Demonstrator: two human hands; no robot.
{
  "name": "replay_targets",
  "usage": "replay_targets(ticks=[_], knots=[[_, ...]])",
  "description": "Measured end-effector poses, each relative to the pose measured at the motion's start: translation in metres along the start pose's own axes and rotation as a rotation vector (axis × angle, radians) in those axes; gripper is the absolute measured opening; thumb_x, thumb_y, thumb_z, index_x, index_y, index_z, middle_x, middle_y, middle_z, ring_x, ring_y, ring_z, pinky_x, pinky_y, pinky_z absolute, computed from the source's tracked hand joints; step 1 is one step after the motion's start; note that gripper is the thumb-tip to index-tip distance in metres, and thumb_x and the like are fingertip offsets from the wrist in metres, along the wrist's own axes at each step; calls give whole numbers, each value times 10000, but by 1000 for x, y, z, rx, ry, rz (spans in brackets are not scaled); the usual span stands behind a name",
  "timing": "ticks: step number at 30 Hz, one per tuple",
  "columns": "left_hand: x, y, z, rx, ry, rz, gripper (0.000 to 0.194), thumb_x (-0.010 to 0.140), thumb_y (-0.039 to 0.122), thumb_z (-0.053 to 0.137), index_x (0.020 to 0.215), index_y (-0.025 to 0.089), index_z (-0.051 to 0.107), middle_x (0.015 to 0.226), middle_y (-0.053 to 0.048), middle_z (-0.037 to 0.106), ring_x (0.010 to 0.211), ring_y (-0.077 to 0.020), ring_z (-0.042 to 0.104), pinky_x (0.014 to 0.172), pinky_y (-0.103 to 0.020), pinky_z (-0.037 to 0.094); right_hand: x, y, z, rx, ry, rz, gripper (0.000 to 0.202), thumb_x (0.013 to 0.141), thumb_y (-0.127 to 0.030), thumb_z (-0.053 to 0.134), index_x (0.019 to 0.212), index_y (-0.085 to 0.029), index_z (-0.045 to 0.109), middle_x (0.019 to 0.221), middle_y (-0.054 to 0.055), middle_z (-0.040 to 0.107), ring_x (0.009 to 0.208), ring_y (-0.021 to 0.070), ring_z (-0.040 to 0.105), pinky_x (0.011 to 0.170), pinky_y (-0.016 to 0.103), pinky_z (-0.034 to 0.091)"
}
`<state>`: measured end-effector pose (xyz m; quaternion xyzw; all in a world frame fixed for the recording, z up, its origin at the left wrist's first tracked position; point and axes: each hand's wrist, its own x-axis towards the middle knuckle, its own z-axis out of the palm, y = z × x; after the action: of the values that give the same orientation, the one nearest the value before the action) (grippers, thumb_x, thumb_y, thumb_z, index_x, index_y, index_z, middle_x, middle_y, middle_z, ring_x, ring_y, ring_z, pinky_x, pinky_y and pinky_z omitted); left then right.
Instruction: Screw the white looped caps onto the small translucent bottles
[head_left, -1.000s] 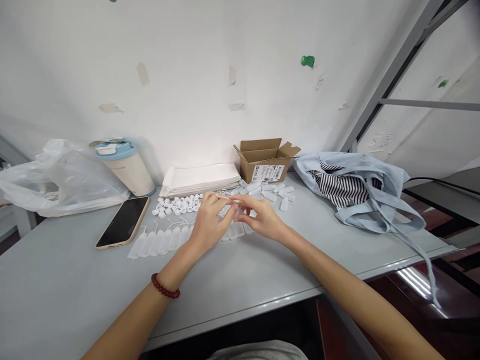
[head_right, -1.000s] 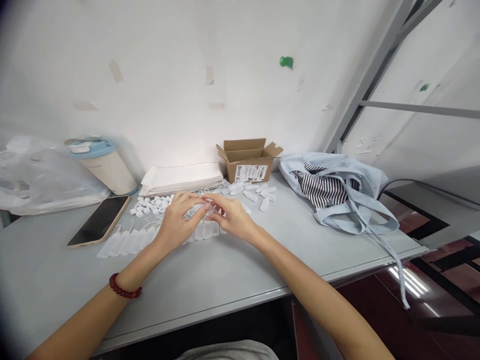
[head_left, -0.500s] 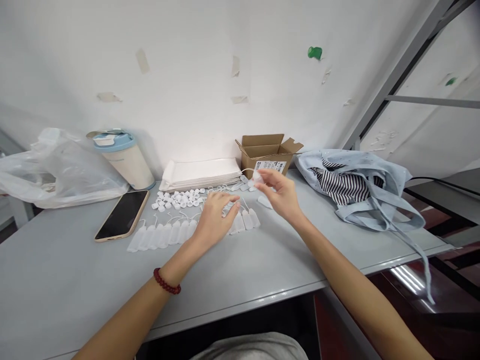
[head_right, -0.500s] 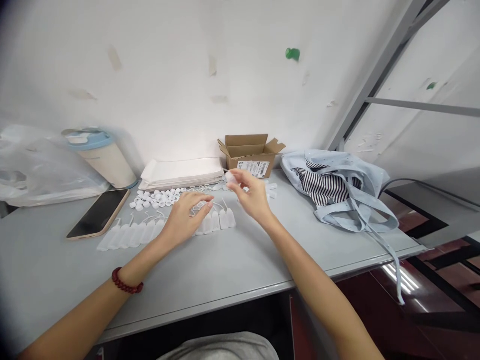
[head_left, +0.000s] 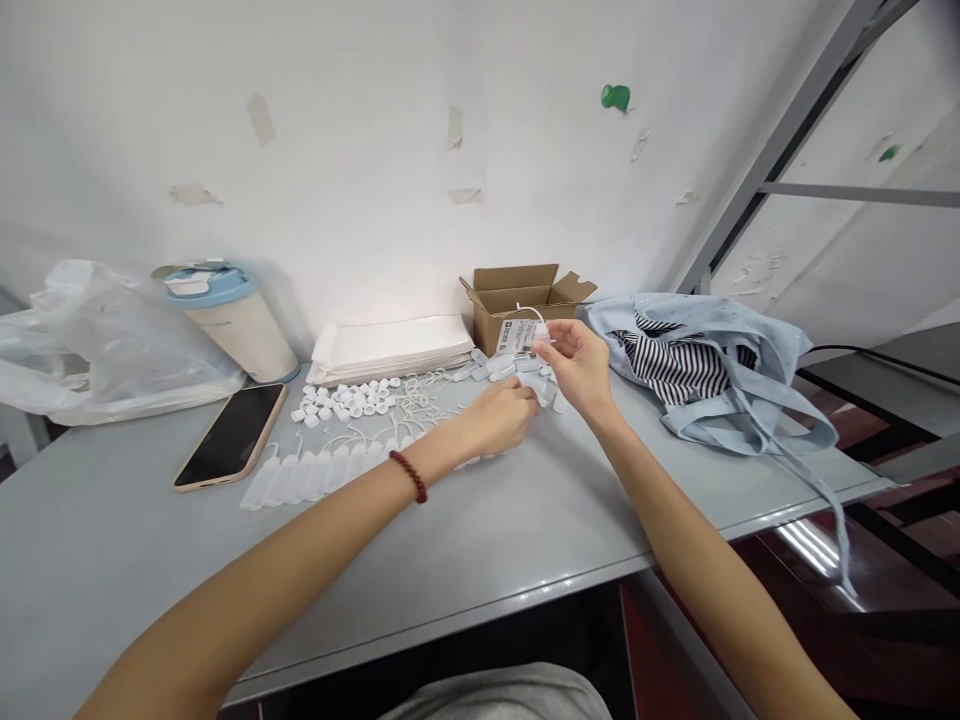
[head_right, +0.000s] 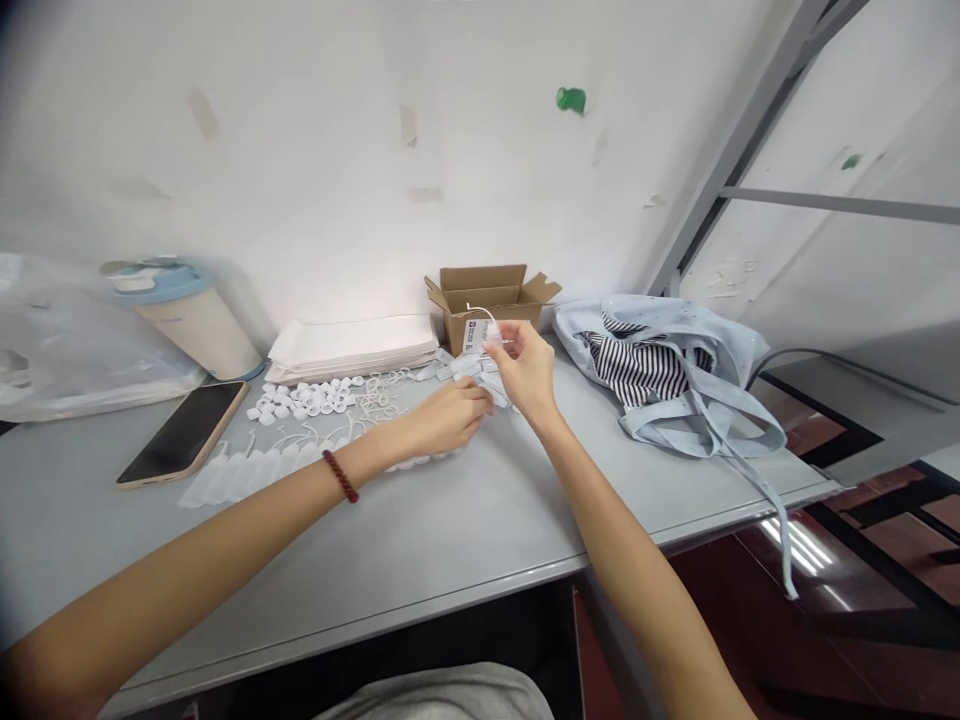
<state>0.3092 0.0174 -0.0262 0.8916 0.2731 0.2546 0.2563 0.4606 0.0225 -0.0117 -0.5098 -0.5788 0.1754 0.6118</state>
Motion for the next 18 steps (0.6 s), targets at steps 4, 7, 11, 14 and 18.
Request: replay_targets(ticks=[4, 7, 11, 14, 18], knots=[[24, -4, 14, -2, 75, -73, 252, 626, 47, 595, 469, 216, 494, 571, -67, 574, 700, -265, 577, 736, -356, 455, 5, 5, -3, -69, -5, 65, 228, 720, -214, 676, 921, -152, 588, 926, 74, 676, 748, 172, 656, 695, 328, 555], [25, -4, 6, -13, 155, -105, 207, 649, 82, 607, 502, 212, 537, 597, -71, 593, 705, -262, 598, 715, -338, 460, 6, 5, -7, -138, -81, 137, 209, 733, -202, 671, 914, -137, 589, 923, 87, 675, 712, 169, 661, 625, 305, 560], [3, 0, -18, -11, 221, -143, 143, 688, 106, 575, 617, 210, 644, 705, -78, 658, 810, -276, 614, 777, -345, 455, 2, 1, -9, -206, -359, 246, 126, 719, -171, 685, 786, -142, 583, 781, 66, 673, 580, 151, 635, 454, 248, 523], [-24, 6, -30, -14, 279, -193, 205, 714, 98, 530, 705, 223, 692, 781, -65, 690, 833, -278, 606, 802, -359, 437, -4, -4, -7, -237, -551, 295, 122, 702, -142, 691, 700, -153, 570, 661, 46, 655, 500, 150, 613, 400, 245, 492], [-57, 9, -30, -52, 449, -243, 214, 743, 110, 532, 778, 232, 705, 850, -57, 700, 883, -278, 595, 812, -358, 433, -9, -8, -3, -284, -657, 309, 124, 702, -141, 681, 660, -152, 564, 642, 42, 666, 517, 162, 630, 420, 243, 480]])
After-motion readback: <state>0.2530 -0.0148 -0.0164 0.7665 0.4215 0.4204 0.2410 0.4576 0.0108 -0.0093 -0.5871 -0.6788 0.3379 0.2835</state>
